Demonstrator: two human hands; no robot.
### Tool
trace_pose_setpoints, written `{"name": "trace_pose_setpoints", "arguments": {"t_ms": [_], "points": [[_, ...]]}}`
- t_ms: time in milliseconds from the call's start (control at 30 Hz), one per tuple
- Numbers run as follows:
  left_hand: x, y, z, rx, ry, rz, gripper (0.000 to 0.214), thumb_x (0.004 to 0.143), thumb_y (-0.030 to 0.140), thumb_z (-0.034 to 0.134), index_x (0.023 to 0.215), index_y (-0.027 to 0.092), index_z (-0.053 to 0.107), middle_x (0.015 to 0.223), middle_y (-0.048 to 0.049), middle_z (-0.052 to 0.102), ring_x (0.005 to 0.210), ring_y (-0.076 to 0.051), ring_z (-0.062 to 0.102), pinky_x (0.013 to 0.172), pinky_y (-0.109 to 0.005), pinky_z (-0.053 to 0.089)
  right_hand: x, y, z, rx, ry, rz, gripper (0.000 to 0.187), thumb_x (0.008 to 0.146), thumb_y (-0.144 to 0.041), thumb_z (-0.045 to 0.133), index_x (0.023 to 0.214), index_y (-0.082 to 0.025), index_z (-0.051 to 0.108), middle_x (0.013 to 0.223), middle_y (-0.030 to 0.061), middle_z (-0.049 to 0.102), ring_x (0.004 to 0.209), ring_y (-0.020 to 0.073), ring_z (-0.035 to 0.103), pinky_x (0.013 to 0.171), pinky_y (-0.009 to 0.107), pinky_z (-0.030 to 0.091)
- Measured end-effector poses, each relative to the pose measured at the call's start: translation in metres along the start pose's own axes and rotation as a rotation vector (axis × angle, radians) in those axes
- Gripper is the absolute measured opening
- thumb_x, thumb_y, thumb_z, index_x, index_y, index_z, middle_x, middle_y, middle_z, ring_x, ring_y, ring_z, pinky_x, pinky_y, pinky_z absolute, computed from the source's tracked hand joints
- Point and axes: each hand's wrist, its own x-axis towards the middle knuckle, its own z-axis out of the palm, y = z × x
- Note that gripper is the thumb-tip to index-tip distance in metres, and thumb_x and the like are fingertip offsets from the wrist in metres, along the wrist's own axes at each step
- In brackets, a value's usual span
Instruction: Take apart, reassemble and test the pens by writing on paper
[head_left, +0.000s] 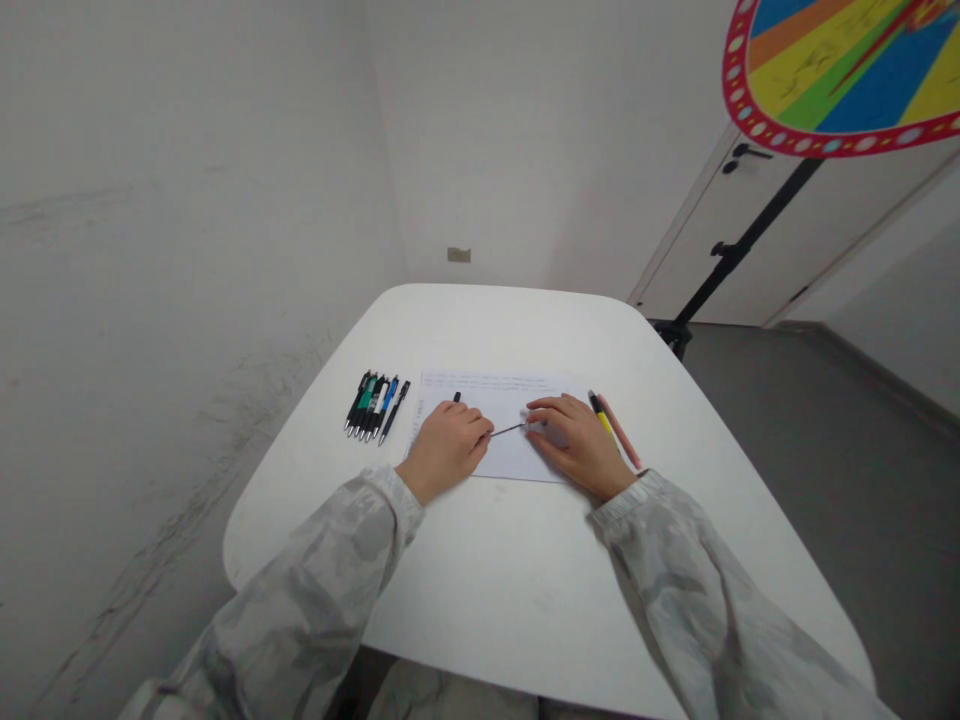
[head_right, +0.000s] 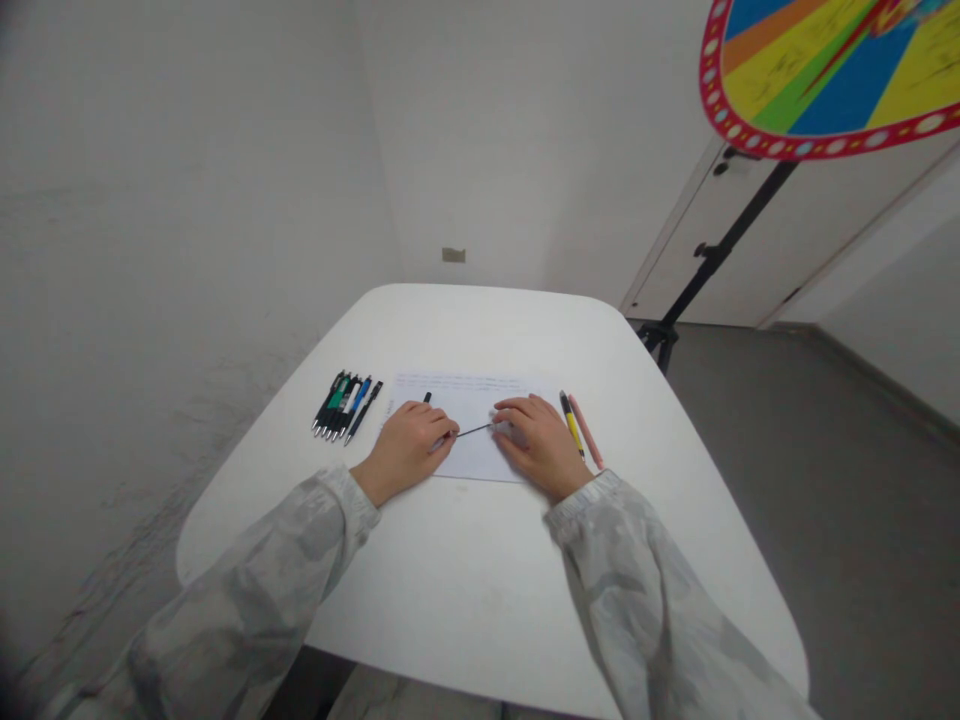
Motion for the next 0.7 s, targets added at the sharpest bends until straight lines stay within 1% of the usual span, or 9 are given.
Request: {"name": "trace_pose_setpoints", "arguments": {"t_ms": [167, 367, 500, 567, 600, 633, 700], "points": [[0.002, 0.000, -0.003, 0.071, -0.043, 0.015, 0.018, 0.109, 0.028, 0.061, 0.101, 0.019, 0.074, 0.104, -0.0083, 0.075, 0.102, -0.026, 0.068, 0.093, -0.045, 0.048, 0.000, 0.001, 0.001, 0.013, 0.009, -0.032, 0.013, 0.104, -0.028, 0.066, 0.116, -0.028, 0.070, 0.129, 0.0095, 0.077, 0.121, 0.0302, 0.071, 0.120, 0.061, 0.045], [0.004, 0.001, 0.004, 0.177, -0.067, 0.029, 0.018, 0.111, 0.023, 0.056, 0.104, 0.016, 0.071, 0.105, -0.0098, 0.073, 0.101, -0.028, 0.066, 0.091, -0.044, 0.046, 0.001, 0.000, 0.002, 0.069, 0.008, -0.008, 0.006, 0.103, -0.029, 0.066, 0.107, -0.027, 0.070, 0.119, 0.0088, 0.079, 0.114, 0.0291, 0.073, 0.120, 0.061, 0.045], [0.005, -0.002, 0.008, 0.191, -0.056, -0.005, 0.017, 0.111, 0.021, 0.054, 0.106, 0.016, 0.069, 0.104, -0.0102, 0.073, 0.100, -0.028, 0.066, 0.090, -0.043, 0.045, 0.002, -0.003, 0.000, 0.109, 0.007, -0.009, 0.008, 0.104, -0.029, 0.063, 0.102, -0.027, 0.071, 0.107, 0.0064, 0.080, 0.105, 0.0275, 0.074, 0.121, 0.062, 0.043], [0.004, -0.005, 0.007, 0.177, -0.036, -0.039, 0.019, 0.112, 0.022, 0.052, 0.105, 0.017, 0.069, 0.101, -0.0093, 0.074, 0.098, -0.027, 0.067, 0.090, -0.043, 0.045, 0.003, -0.006, -0.002, 0.138, 0.042, 0.002, 0.009, 0.103, -0.030, 0.063, 0.100, -0.027, 0.071, 0.102, 0.0066, 0.079, 0.102, 0.0277, 0.073, 0.116, 0.059, 0.047], [0.004, -0.007, 0.007, 0.162, -0.023, -0.050, 0.019, 0.113, 0.022, 0.052, 0.105, 0.017, 0.069, 0.101, -0.0086, 0.075, 0.098, -0.026, 0.067, 0.090, -0.043, 0.045, 0.003, -0.007, -0.003, 0.155, 0.067, 0.021, 0.010, 0.103, -0.031, 0.064, 0.098, -0.027, 0.071, 0.100, 0.0070, 0.078, 0.101, 0.0282, 0.072, 0.111, 0.057, 0.051], [0.004, -0.009, 0.006, 0.145, -0.007, -0.054, 0.019, 0.113, 0.022, 0.051, 0.108, 0.017, 0.069, 0.102, -0.0079, 0.076, 0.098, -0.026, 0.067, 0.091, -0.043, 0.045, 0.003, -0.009, -0.005, 0.172, 0.093, 0.048, 0.011, 0.103, -0.033, 0.064, 0.097, -0.027, 0.071, 0.098, 0.0075, 0.077, 0.099, 0.0286, 0.071, 0.104, 0.054, 0.054], [0.003, -0.011, 0.004, 0.112, 0.034, -0.042, 0.019, 0.114, 0.022, 0.051, 0.119, 0.019, 0.069, 0.106, -0.0069, 0.077, 0.100, -0.025, 0.068, 0.093, -0.042, 0.045, 0.002, -0.011, -0.006, 0.193, 0.147, 0.109, 0.012, 0.102, -0.036, 0.065, 0.096, -0.027, 0.071, 0.094, 0.0078, 0.076, 0.096, 0.0291, 0.070, 0.093, 0.049, 0.057]]}}
